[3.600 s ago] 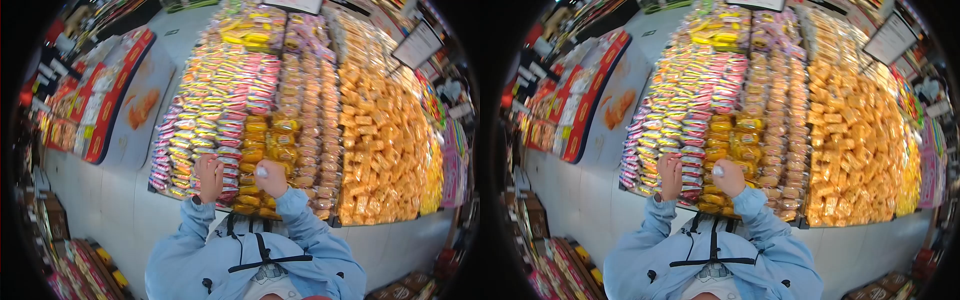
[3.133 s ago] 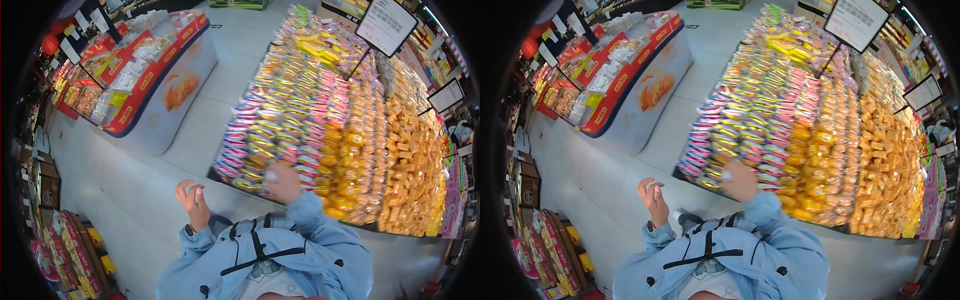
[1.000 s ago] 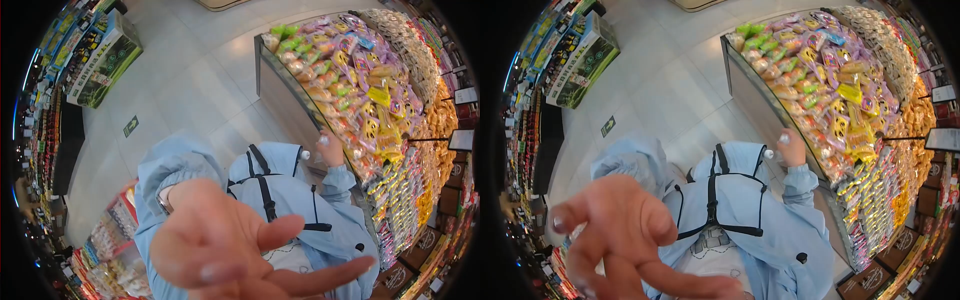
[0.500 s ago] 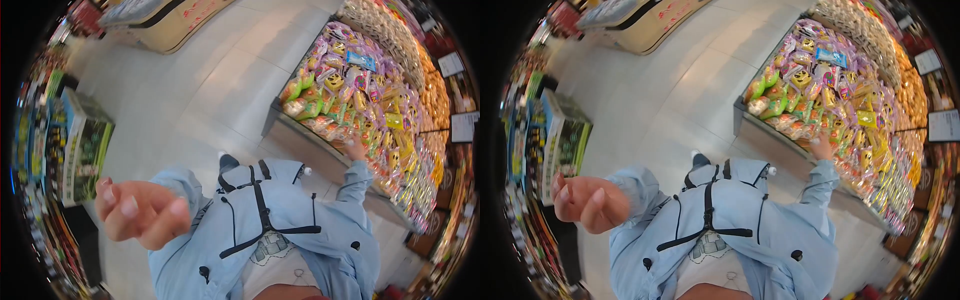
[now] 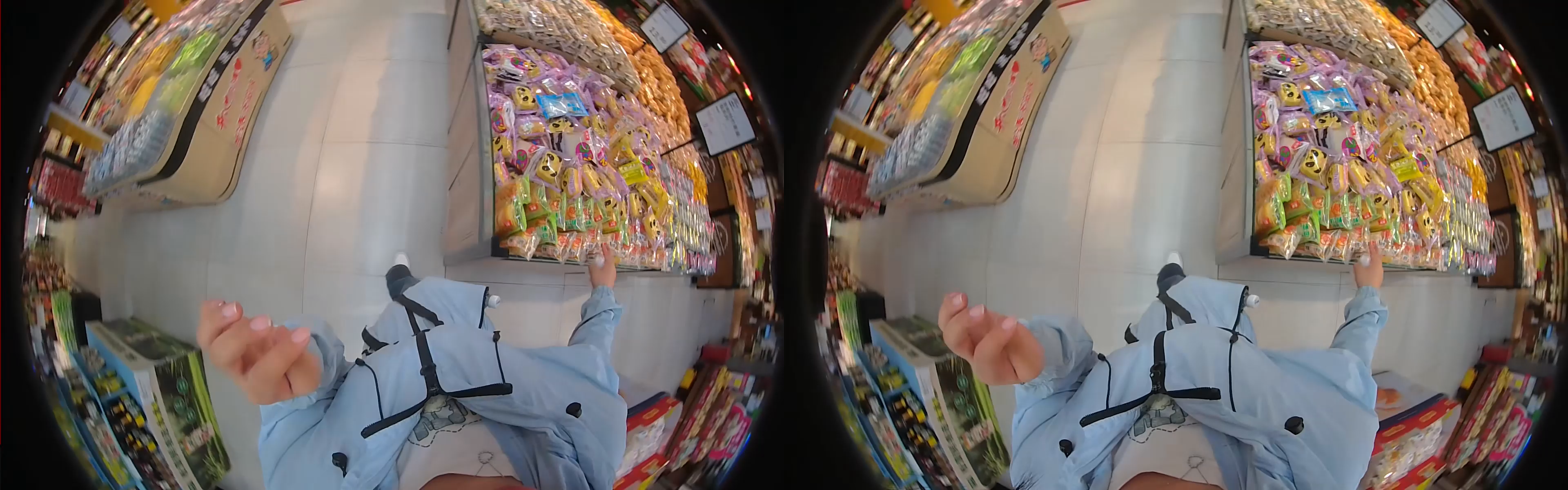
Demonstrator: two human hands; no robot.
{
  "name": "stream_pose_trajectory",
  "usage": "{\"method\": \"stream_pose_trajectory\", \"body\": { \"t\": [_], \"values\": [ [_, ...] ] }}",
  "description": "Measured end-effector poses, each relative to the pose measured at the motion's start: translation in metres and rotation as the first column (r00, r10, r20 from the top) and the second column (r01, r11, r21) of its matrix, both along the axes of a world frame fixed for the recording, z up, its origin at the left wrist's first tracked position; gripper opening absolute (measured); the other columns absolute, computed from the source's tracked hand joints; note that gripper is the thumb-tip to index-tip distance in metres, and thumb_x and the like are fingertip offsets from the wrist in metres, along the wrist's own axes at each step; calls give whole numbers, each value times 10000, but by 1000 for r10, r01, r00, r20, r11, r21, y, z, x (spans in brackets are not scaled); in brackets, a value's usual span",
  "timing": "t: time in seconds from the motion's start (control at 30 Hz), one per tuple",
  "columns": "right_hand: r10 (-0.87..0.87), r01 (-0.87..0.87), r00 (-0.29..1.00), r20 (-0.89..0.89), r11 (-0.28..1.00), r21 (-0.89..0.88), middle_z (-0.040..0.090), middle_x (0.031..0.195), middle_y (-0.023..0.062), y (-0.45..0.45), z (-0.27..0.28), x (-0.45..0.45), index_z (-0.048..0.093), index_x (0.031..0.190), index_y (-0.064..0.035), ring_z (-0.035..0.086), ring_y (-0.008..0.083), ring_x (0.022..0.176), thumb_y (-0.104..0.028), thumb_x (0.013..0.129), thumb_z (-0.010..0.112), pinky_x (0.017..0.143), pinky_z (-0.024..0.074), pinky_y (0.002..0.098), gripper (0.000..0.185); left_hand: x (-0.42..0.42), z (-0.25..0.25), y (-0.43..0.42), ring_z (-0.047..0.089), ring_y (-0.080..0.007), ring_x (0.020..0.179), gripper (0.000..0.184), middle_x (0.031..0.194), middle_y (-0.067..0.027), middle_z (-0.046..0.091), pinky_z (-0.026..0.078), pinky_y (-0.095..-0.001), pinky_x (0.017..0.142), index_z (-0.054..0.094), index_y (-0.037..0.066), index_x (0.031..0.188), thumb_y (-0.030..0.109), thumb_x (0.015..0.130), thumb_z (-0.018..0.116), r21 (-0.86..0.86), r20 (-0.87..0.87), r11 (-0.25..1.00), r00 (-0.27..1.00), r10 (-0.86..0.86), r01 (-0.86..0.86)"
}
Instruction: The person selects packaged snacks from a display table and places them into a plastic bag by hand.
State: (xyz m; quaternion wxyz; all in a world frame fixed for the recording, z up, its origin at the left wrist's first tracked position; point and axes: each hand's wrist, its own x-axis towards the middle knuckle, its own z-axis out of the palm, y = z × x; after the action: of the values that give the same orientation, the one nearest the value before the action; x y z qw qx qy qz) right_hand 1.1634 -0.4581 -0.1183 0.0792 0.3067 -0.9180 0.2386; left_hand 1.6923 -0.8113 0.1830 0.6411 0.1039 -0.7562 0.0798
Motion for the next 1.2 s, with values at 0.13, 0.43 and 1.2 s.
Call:
{"method": "stream_pose_trajectory", "body": {
  "t": [0.13, 0.43, 1.2],
  "values": [
    [-278, 262, 949, 150, 958, 119, 524, 1225, 151, -31, 20, 36, 577, 1131, -85, 517, 308, 1099, -110, 636, 594, 923, 410, 333, 496, -32, -10, -71, 490, -333, 924, 111, 912, -124, 524, 377, -444, 790, 589, 65, 764, 9, 694, 523, 48, -24, 994, 995, -101, 103],
    [-464, 464, 886, 17, 883, -65, 601, 1072, 145, -38, 35, 85, 614, 1026, -66, 572, 300, 982, -38, 645, 550, 874, 428, 344, 387, -149, -11, -187, 482, -330, 942, 157, 868, -128, 538, 384, -422, 798, 609, 36, 730, -28, 644, 494, 279, 90, 849, 868, -488, 448],
    [-612, 789, 603, 512, 365, -494, 590, 817, 30, -389, 88, 108, 605, 926, -9, 540, 105, 739, -41, 699, 583, 660, 430, 240, 230, -466, -177, -470, 492, -124, 738, 90, 805, -40, 574, 387, -249, 685, 634, 33, 832, 44, 778, 563, 979, 116, 161, 310, -944, 125]
  ]
}}
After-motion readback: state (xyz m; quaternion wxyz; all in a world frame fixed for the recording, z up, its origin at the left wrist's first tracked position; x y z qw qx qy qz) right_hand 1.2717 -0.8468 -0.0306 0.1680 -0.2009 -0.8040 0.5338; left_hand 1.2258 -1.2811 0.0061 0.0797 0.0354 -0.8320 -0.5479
